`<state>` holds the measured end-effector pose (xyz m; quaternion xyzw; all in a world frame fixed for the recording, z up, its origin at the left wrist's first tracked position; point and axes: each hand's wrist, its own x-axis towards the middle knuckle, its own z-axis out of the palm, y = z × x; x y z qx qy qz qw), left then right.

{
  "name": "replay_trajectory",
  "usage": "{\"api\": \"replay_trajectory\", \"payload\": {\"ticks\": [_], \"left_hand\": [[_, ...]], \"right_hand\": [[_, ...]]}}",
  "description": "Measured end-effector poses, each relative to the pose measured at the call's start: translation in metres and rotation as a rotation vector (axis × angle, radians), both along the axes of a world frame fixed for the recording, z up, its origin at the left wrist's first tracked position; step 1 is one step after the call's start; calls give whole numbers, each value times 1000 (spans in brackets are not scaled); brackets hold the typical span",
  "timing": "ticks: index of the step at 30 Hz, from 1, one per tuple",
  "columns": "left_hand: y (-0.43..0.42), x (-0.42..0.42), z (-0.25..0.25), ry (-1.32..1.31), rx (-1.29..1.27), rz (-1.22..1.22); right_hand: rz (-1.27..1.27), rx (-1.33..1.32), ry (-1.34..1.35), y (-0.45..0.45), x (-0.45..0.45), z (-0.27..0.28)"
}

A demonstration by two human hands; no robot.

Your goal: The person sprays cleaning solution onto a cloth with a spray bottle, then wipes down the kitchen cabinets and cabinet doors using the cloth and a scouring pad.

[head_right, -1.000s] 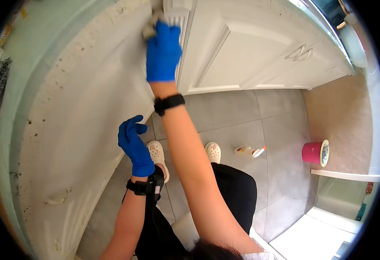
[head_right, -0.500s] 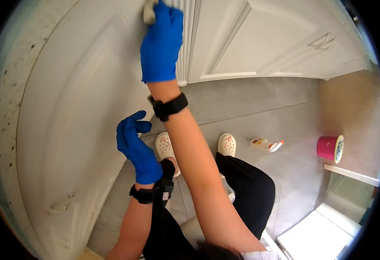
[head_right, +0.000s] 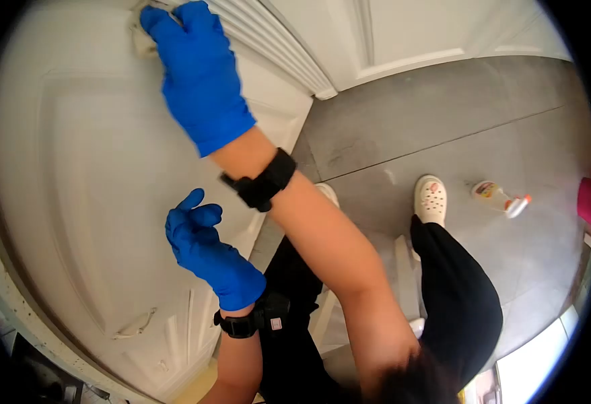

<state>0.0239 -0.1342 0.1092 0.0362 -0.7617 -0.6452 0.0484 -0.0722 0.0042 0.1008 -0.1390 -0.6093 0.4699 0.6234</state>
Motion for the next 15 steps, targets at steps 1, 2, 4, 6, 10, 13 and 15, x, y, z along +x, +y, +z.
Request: {"api": "replay_trajectory", "payload": {"ticks": [1, 2, 4, 6, 10, 13, 15], "left_hand": [[-2, -3, -2, 7, -20, 0], [-5, -6, -4, 3, -26, -15], [-1, -6, -5, -1, -29, -6], [3, -3, -19, 12, -14, -22], [14, 10, -26, -4, -84, -47], [17, 10, -22, -5, -33, -92], [12, 12, -20, 35, -5, -94]], "right_hand": [[-116, 73, -45, 2, -5, -21], [-114, 54, -82, 1, -3, -54], [-174, -38, -174, -1, -1, -132], [117, -592, 79, -5, -2, -217], [11, -917, 93, -11, -1, -252], [-50, -668, 48, -13, -7, -195], [-33, -379, -26, -13, 1, -121]]}}
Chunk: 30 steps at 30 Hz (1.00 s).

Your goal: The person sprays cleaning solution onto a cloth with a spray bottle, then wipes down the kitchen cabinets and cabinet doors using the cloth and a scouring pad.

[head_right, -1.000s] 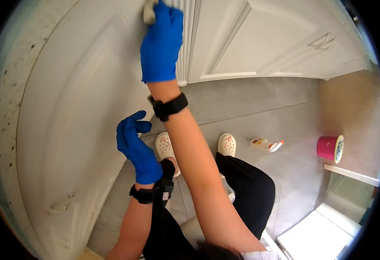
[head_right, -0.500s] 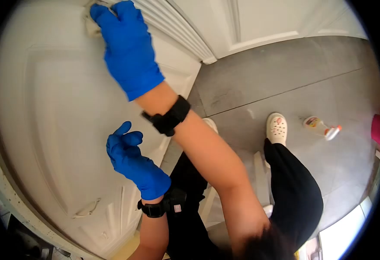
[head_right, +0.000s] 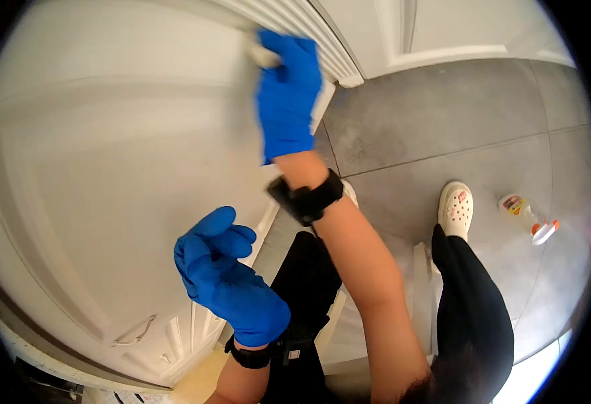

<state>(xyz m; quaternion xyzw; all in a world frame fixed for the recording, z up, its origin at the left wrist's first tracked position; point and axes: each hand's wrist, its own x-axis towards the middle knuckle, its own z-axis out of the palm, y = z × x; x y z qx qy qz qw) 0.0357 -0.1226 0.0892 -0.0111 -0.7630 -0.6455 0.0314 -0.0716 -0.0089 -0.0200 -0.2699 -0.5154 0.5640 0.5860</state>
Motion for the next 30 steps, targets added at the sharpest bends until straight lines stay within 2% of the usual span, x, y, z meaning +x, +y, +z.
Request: {"api": "replay_trajectory", "payload": {"ticks": [2, 3, 5, 8, 9, 11, 13, 15, 17, 18, 20, 22, 24, 26, 27, 30], "left_hand": [[-5, 2, 0, 9, -45, 8], [-6, 2, 0, 30, -79, 27], [-5, 3, 2, 20, -71, 26], [1, 3, 5, -5, -35, 1], [4, 5, 5, -29, -23, -19], [11, 8, 6, -45, -23, -41], [16, 7, 9, -56, -16, -60], [13, 8, 13, -55, 16, -45], [11, 7, 15, -56, 32, -36], [9, 8, 18, -22, 56, -56], [7, 7, 19, 23, 94, -72], [4, 8, 20, -41, 240, -68], [9, 7, 22, -15, 272, -55], [5, 4, 20, -91, 196, -151], [7, 4, 14, -34, 264, -154], [2, 0, 18, -77, 216, -134]], "right_hand": [[-89, 250, -19, 3, 2, 58], [-98, 241, -15, 4, 0, 55], [-172, 338, -173, 7, -4, 46], [-55, 117, -297, 7, 7, -27], [-66, 32, -312, 8, 4, -73], [127, -345, -258, 11, 4, -138], [148, -350, -270, 18, 7, -104], [111, -153, -172, 8, 6, -46], [8, 163, -190, 6, 4, 24], [-73, 221, -129, 1, -3, 45], [-21, 117, -151, -4, -2, 52], [-83, 134, -209, 1, -7, -13], [62, -144, -182, 2, 0, -58], [135, -204, -254, 11, 5, -61], [185, -274, -331, 18, 9, -59], [129, -62, -266, 7, 16, 20]]}}
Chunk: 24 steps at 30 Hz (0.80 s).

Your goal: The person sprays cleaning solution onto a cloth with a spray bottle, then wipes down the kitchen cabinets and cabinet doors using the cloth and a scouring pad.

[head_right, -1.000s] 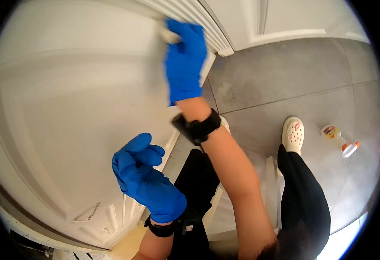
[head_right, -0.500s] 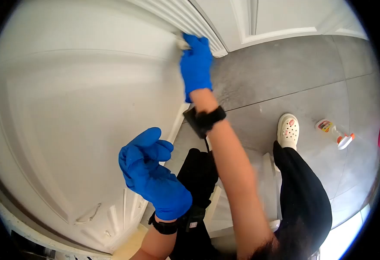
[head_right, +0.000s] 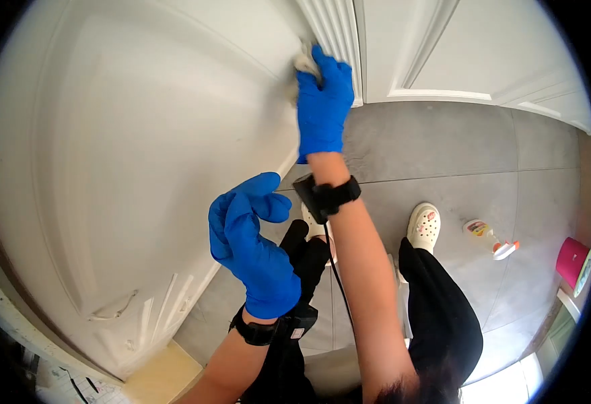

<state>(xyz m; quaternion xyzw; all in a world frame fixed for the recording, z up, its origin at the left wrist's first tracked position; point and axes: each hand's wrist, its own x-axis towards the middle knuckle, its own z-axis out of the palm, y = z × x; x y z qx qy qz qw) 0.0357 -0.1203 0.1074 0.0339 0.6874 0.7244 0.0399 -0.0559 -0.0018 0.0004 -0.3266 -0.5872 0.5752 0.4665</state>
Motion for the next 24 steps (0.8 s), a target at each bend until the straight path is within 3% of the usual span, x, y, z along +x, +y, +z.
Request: {"api": "replay_trajectory", "payload": {"ticks": [4, 5, 8, 10, 12, 13, 16, 18, 20, 21, 24], "left_hand": [[-6, -3, 3, -50, -57, 93], [-11, -4, -1, 95, -183, 117], [-15, -10, 1, 83, -208, 153], [-14, -6, 1, 122, -271, 125], [-13, -1, 0, 152, -330, 82], [-16, 1, -4, 93, -263, 92], [-15, -1, -11, -5, -205, 75], [-16, -3, -16, 110, -203, 84], [-13, -6, -18, 110, -264, 100], [-14, -8, -19, 116, -310, 84], [-5, -12, -35, 155, -400, 46]], "right_hand": [[-201, 486, 265, -8, -15, 54], [-235, 560, 98, -6, -14, 46], [-310, 684, -94, 0, -16, -14], [-232, 670, -126, -3, -17, -56], [-50, -424, 452, -9, -17, -87], [-43, -575, 605, -11, -17, -99], [-168, -755, 565, -13, -20, -130], [-199, -793, 544, -18, -15, -149], [-184, -399, 379, -12, -20, -165], [-182, -486, 610, -15, -21, -142], [-196, -99, 344, -27, -16, -64]]}}
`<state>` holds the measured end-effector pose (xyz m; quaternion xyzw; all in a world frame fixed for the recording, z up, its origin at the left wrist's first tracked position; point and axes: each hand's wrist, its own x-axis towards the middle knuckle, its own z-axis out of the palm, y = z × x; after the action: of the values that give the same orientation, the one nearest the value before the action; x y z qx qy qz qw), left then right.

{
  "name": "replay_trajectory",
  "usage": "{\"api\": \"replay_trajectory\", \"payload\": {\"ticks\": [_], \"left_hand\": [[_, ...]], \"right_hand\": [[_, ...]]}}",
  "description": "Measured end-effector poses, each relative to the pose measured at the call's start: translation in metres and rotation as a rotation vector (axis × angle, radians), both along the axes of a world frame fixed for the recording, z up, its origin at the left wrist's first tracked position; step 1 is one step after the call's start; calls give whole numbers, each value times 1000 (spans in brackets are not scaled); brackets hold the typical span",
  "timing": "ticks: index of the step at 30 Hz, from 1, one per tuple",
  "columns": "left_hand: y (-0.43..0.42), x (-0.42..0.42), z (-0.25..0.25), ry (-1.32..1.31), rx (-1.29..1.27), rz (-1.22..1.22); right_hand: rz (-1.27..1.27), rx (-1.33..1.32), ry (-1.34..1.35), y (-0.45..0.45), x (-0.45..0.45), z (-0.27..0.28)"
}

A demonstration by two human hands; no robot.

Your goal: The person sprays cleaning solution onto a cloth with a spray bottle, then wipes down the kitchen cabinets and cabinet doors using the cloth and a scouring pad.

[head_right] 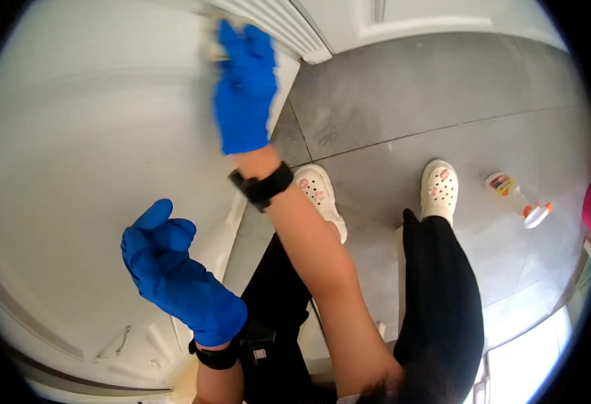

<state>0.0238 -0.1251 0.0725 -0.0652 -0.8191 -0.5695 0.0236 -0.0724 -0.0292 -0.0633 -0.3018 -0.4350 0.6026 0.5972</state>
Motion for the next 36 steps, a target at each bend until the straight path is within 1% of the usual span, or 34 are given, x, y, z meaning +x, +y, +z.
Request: {"api": "replay_trajectory", "payload": {"ticks": [2, 3, 5, 6, 8, 10, 11, 12, 14, 15, 17, 18, 19, 20, 21, 23, 26, 27, 28, 30, 32, 34, 35, 36], "left_hand": [[11, 0, -9, -12, 13, 96], [20, 2, -12, 2, -34, 117], [25, 4, -13, -15, -63, 71], [28, 6, -12, -45, -82, 39], [39, 9, -13, -60, -79, 10], [47, 13, -18, -78, -67, -11], [49, 16, -20, -84, -66, -88], [50, 17, -21, -93, -70, -167], [59, 17, -26, -96, -101, -125], [63, 18, -27, -100, -125, -85], [59, 19, -29, -92, -107, -122], [56, 18, -31, -78, -90, -161], [52, 17, -30, -90, -120, -210], [52, 19, -30, -103, -135, -204], [54, 20, -29, -107, -119, -169], [56, 18, -28, -99, -84, -147], [58, 22, -25, -118, -55, -158], [60, 24, -29, -121, -27, -152], [63, 26, -30, -116, 2, -148], [70, 30, -27, -115, -6, -158], [73, 32, -27, -126, 72, -140], [77, 35, -26, -130, 36, -119], [77, 35, -27, -123, -4, -125], [76, 35, -28, -113, -47, -133]], "right_hand": [[-82, 259, -274, 3, 1, 2], [-89, 243, -275, 6, 3, -7], [-61, 426, -380, 12, 4, -32], [-60, 455, -414, 17, 7, -50], [-15, 344, -537, 15, 13, -98], [79, 104, -659, 10, 18, -159], [78, 92, -651, 15, 16, -173], [189, -217, -531, 20, 13, -179], [304, -524, -410, 17, 13, -190], [235, -469, -326, 15, 13, -186], [88, -143, -352, 15, 5, -164], [79, -131, -207, 16, -5, -146], [79, -58, -254, 21, 1, -108], [90, 3, -311, 21, 13, -80], [100, -13, -319, 15, 15, -83], [46, 63, -481, 17, 8, -92], [36, 113, -544, 14, 3, -104], [66, 75, -592, 14, 6, -98], [57, 83, -584, 15, 7, -93], [40, -6, -658, 12, 4, -87], [62, -5, -702, 14, 5, -89], [54, 89, -851, 14, 6, -106], [55, 85, -852, 15, 8, -122], [86, -6, -816, 17, 6, -145]]}}
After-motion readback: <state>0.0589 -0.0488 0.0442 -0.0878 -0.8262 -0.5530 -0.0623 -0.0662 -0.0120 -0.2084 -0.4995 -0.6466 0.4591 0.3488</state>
